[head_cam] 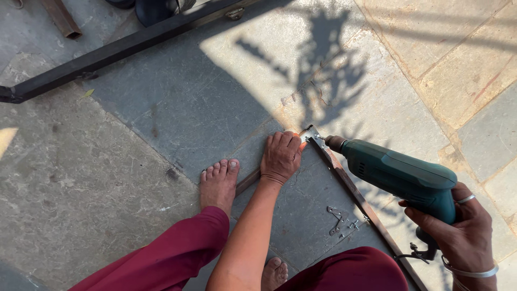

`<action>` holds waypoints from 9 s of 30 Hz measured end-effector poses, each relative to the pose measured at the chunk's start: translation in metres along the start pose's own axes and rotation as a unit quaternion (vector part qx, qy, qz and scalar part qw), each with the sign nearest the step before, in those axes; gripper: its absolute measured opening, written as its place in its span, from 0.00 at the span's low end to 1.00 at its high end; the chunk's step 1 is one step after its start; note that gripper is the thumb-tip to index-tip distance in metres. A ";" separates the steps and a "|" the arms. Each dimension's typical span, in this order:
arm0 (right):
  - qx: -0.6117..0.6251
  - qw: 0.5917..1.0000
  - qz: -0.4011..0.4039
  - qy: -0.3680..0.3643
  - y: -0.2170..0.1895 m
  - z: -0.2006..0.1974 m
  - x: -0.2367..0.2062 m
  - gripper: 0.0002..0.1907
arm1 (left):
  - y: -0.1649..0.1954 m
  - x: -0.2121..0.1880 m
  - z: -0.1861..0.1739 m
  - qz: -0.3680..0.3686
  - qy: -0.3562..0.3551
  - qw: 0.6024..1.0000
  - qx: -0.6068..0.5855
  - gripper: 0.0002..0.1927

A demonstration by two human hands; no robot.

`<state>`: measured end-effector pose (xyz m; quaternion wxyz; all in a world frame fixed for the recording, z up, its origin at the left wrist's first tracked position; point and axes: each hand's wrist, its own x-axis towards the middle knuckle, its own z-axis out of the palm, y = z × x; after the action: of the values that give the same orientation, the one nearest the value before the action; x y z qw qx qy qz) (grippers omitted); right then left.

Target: The person uses a corded drill to attach metal brackets to the corners of a rectangular metal frame. They position the brackets, insert screws, and tighten them to secure the joints.

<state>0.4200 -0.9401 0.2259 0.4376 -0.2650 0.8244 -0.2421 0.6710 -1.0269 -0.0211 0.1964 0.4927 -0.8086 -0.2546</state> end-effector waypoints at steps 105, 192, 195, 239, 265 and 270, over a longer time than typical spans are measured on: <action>-0.474 0.876 -0.053 -0.073 -0.081 0.082 -0.012 0.45 | 0.004 0.001 -0.004 -0.011 -0.018 0.999 -0.031 0.07; -0.098 0.978 0.081 0.164 0.216 -0.047 -0.173 0.42 | 0.167 -0.133 0.109 0.387 -0.272 0.878 -0.071 0.03; -0.075 0.986 0.086 0.125 0.207 -0.051 -0.162 0.43 | 0.165 -0.117 0.081 0.166 -0.261 0.925 -0.222 0.01; -0.225 0.965 -0.102 0.086 0.056 0.026 -0.069 0.40 | 0.049 -0.018 0.041 -0.547 -0.115 0.447 -0.698 0.10; -0.217 0.965 -0.105 0.104 0.062 0.031 -0.068 0.40 | 0.059 0.008 0.004 -0.486 -0.184 0.606 -0.602 0.09; -0.216 0.969 -0.070 0.100 0.063 0.032 -0.067 0.40 | 0.053 0.001 0.015 -0.479 -0.181 0.593 -0.621 0.12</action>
<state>0.4646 -0.8555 0.2102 0.2679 -0.3847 0.8760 -0.1139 0.6256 -1.0041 -0.0009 0.1541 0.5112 -0.1210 -0.8369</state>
